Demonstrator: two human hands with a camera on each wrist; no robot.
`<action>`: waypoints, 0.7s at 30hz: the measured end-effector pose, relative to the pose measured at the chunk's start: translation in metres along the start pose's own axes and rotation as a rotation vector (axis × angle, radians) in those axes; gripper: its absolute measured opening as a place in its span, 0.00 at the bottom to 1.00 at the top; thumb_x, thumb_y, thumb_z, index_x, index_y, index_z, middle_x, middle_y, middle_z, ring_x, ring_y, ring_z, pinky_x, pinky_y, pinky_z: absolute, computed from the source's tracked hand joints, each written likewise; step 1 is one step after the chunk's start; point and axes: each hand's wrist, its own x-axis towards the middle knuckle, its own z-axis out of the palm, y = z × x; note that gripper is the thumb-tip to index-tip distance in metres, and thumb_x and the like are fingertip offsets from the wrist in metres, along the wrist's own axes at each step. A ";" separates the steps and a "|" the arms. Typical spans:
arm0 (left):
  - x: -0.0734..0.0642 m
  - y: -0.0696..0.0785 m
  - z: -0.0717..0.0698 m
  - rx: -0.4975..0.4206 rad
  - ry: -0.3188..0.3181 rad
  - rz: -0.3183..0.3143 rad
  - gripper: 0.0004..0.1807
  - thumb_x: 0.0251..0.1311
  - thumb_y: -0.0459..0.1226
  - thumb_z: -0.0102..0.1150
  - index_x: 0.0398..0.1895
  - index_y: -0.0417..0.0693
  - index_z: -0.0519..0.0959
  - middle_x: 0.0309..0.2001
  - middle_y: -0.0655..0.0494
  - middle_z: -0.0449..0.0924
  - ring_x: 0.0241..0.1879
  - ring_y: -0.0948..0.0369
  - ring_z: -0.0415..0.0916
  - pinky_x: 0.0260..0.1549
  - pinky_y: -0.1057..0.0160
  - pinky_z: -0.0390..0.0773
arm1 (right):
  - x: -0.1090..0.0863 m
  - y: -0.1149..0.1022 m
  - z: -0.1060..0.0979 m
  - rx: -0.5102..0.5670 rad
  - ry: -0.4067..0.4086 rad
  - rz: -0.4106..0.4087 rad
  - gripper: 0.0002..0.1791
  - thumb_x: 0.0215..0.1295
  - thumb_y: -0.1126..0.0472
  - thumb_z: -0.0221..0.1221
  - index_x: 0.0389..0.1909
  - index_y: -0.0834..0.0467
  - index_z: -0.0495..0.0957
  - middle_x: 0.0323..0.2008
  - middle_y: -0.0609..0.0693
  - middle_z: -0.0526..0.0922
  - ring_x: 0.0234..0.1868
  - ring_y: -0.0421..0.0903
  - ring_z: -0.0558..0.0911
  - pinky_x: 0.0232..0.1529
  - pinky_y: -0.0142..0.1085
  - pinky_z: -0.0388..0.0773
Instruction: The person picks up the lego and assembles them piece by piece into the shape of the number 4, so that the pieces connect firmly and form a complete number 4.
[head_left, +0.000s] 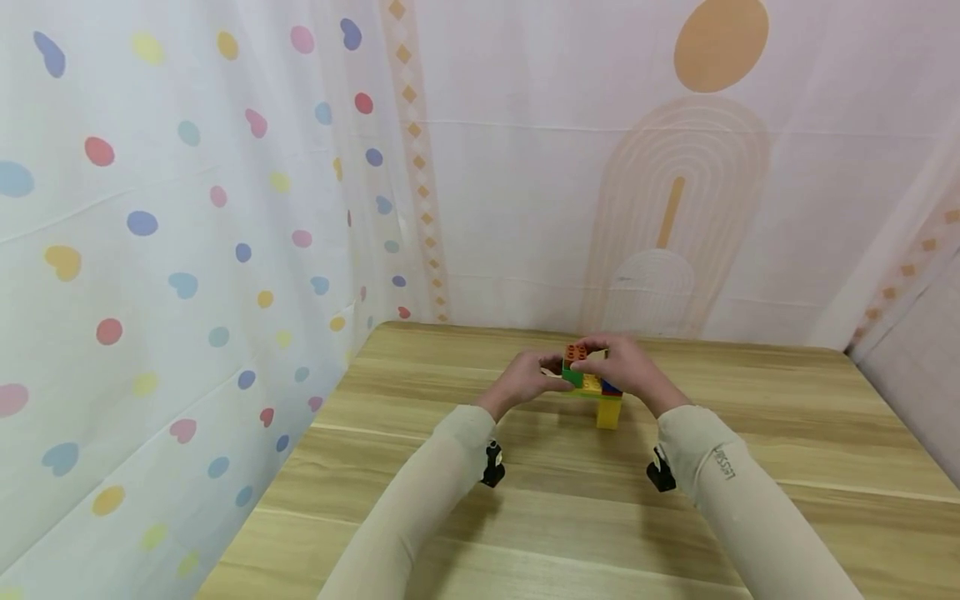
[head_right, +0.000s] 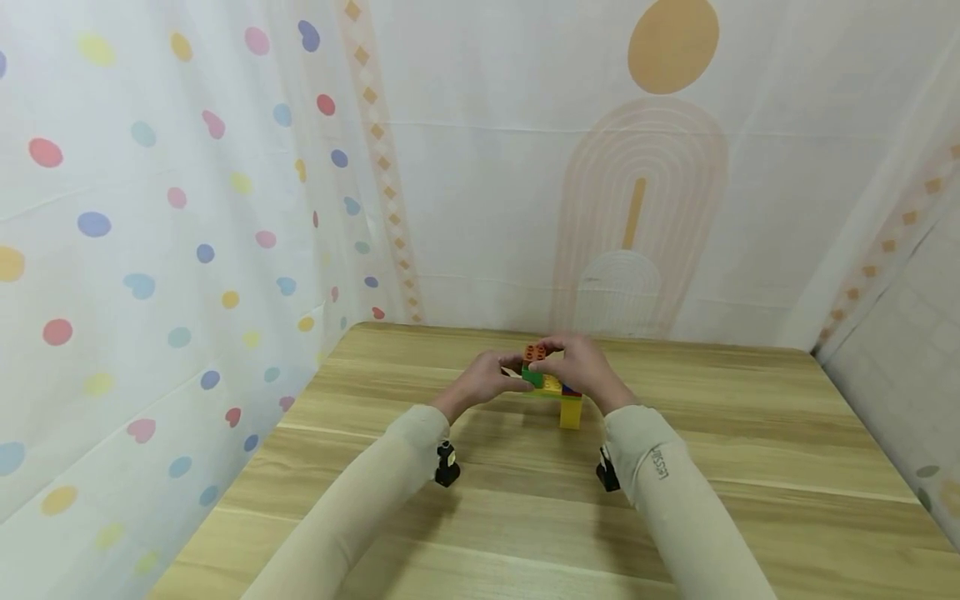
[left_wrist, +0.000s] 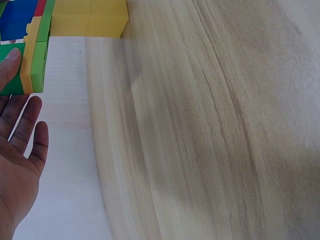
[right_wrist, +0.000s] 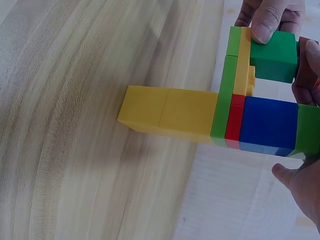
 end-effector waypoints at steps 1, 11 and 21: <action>0.000 0.000 0.000 0.000 -0.001 -0.002 0.18 0.59 0.43 0.71 0.52 0.54 0.83 0.44 0.63 0.83 0.47 0.65 0.77 0.49 0.60 0.77 | 0.000 -0.001 0.000 -0.003 -0.001 0.003 0.23 0.66 0.52 0.66 0.57 0.60 0.80 0.57 0.59 0.79 0.43 0.52 0.77 0.43 0.44 0.75; -0.001 0.001 0.000 -0.016 -0.005 -0.015 0.18 0.59 0.42 0.71 0.53 0.53 0.83 0.43 0.64 0.83 0.47 0.64 0.77 0.49 0.60 0.77 | -0.001 -0.005 0.002 -0.005 -0.003 0.018 0.25 0.65 0.53 0.66 0.59 0.61 0.79 0.59 0.60 0.79 0.60 0.58 0.75 0.57 0.54 0.72; 0.000 0.002 0.002 -0.020 -0.007 0.000 0.18 0.58 0.41 0.72 0.52 0.52 0.84 0.41 0.64 0.83 0.44 0.66 0.77 0.46 0.62 0.77 | -0.001 -0.002 0.000 -0.032 -0.023 0.004 0.24 0.64 0.54 0.67 0.59 0.60 0.80 0.57 0.59 0.80 0.57 0.57 0.77 0.54 0.52 0.74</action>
